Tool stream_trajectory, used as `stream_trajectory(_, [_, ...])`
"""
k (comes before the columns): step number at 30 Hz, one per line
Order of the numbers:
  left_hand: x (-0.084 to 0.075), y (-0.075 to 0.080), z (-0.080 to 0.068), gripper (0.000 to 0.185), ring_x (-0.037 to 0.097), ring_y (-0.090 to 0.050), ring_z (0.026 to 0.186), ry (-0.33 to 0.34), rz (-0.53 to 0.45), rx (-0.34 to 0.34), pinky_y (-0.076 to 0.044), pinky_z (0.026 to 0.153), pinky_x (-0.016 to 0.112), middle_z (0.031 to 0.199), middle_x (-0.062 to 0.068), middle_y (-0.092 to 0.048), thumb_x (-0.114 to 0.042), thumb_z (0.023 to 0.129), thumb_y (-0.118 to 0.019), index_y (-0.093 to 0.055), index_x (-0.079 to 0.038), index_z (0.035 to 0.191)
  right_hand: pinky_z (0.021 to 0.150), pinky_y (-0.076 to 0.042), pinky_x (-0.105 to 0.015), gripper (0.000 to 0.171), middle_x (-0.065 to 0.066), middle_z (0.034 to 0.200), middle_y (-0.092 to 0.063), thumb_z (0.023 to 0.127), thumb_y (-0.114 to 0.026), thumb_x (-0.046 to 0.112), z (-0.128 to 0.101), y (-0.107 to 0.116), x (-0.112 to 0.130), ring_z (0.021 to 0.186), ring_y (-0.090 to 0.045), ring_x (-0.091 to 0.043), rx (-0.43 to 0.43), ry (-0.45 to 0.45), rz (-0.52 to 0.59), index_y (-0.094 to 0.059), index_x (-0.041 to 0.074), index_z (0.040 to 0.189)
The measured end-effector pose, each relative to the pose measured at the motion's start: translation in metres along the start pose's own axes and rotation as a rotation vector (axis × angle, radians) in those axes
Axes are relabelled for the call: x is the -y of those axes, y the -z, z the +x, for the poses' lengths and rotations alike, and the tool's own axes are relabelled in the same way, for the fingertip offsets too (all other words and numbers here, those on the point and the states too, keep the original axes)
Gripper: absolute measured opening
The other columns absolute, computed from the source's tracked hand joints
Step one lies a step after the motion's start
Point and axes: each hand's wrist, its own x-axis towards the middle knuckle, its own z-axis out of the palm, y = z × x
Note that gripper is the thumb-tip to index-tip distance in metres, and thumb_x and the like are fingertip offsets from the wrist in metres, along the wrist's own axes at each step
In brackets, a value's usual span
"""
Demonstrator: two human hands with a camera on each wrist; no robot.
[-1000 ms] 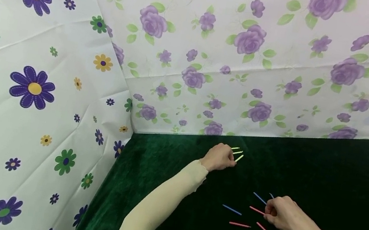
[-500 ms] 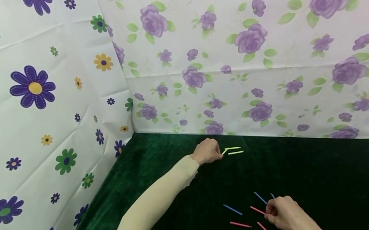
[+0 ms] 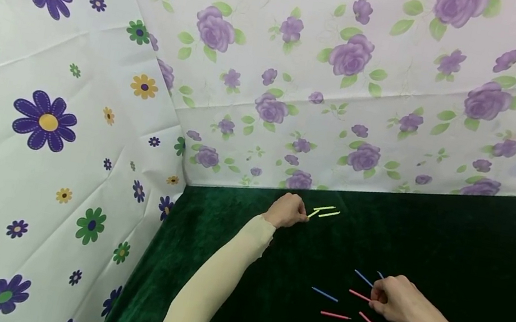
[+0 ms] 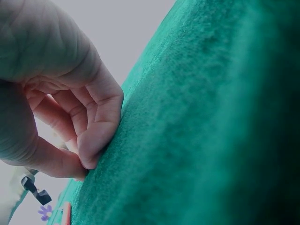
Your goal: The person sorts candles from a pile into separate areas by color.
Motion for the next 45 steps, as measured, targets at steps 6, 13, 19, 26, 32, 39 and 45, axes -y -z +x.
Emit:
stream_trajectory(6, [0.015, -0.01, 0.008, 0.013, 0.007, -0.065, 0.078, 0.002, -0.045, -0.002, -0.058, 0.079, 0.027, 0.091, -0.009, -0.079, -0.034, 0.1, -0.082, -0.085, -0.023, 0.093, 0.056, -0.048, -0.022, 0.007, 0.008, 0.077, -0.062, 0.094, -0.078, 0.017, 0.0, -0.002, 0.002, 0.061, -0.054, 0.0, -0.001, 0.0, -0.004, -0.073, 0.017, 0.09])
stream_trajectory(13, [0.027, -0.023, 0.013, 0.014, 0.009, -0.066, 0.08, 0.028, -0.065, -0.039, -0.059, 0.079, 0.032, 0.094, -0.008, -0.078, -0.038, 0.096, -0.085, -0.084, -0.024, 0.093, 0.056, -0.049, -0.022, 0.006, 0.007, 0.078, -0.062, 0.096, -0.077, 0.017, 0.001, -0.002, 0.003, 0.061, -0.054, -0.001, 0.008, -0.001, -0.004, -0.073, 0.017, 0.092])
stream_trajectory(19, [0.012, -0.015, -0.01, 0.019, 0.009, -0.072, 0.09, 0.046, 0.005, -0.101, -0.062, 0.083, 0.037, 0.106, -0.009, -0.082, -0.043, 0.098, -0.082, -0.086, -0.026, 0.106, 0.056, -0.049, -0.022, 0.006, 0.008, 0.079, -0.062, 0.096, -0.077, 0.017, 0.002, -0.002, 0.003, 0.061, -0.055, 0.0, 0.014, 0.005, -0.008, -0.073, 0.017, 0.092])
stream_trajectory(26, [-0.03, 0.01, -0.071, 0.019, 0.01, -0.075, 0.094, -0.026, -0.065, -0.151, -0.063, 0.084, 0.03, 0.107, 0.001, -0.083, -0.028, 0.099, -0.082, -0.084, -0.014, 0.112, 0.057, -0.05, -0.022, 0.005, 0.008, 0.08, -0.063, 0.098, -0.074, 0.017, 0.001, -0.001, 0.002, 0.062, -0.055, 0.001, 0.024, 0.036, 0.002, -0.073, 0.016, 0.094])
stream_trajectory(32, [-0.056, 0.014, -0.106, 0.016, 0.008, -0.073, 0.09, -0.105, -0.1, -0.133, -0.059, 0.081, 0.022, 0.102, 0.0, -0.082, -0.025, 0.1, -0.082, -0.084, -0.012, 0.109, 0.058, -0.049, -0.022, 0.006, 0.009, 0.079, -0.063, 0.097, -0.077, 0.017, 0.002, -0.001, 0.001, 0.063, -0.054, 0.002, 0.011, 0.032, -0.026, -0.074, 0.017, 0.092])
stream_trajectory(39, [-0.062, 0.007, -0.127, 0.012, -0.003, -0.064, 0.076, -0.244, -0.118, -0.077, -0.053, 0.072, 0.015, 0.095, -0.004, -0.081, -0.025, 0.1, -0.082, -0.085, -0.015, 0.104, 0.058, -0.049, -0.022, 0.006, 0.009, 0.08, -0.063, 0.096, -0.077, 0.016, 0.003, 0.0, 0.001, 0.063, -0.054, 0.001, 0.016, 0.018, -0.027, -0.073, 0.017, 0.091])
stream_trajectory(45, [-0.067, 0.002, -0.142, 0.011, -0.008, -0.062, 0.078, -0.355, -0.097, -0.01, -0.05, 0.073, 0.01, 0.096, -0.007, -0.08, -0.028, 0.101, -0.08, -0.085, -0.018, 0.103, 0.057, -0.048, -0.022, 0.008, 0.01, 0.078, -0.063, 0.096, -0.077, 0.016, 0.002, -0.001, 0.001, 0.062, -0.052, 0.002, 0.0, 0.045, -0.038, -0.074, 0.017, 0.089])
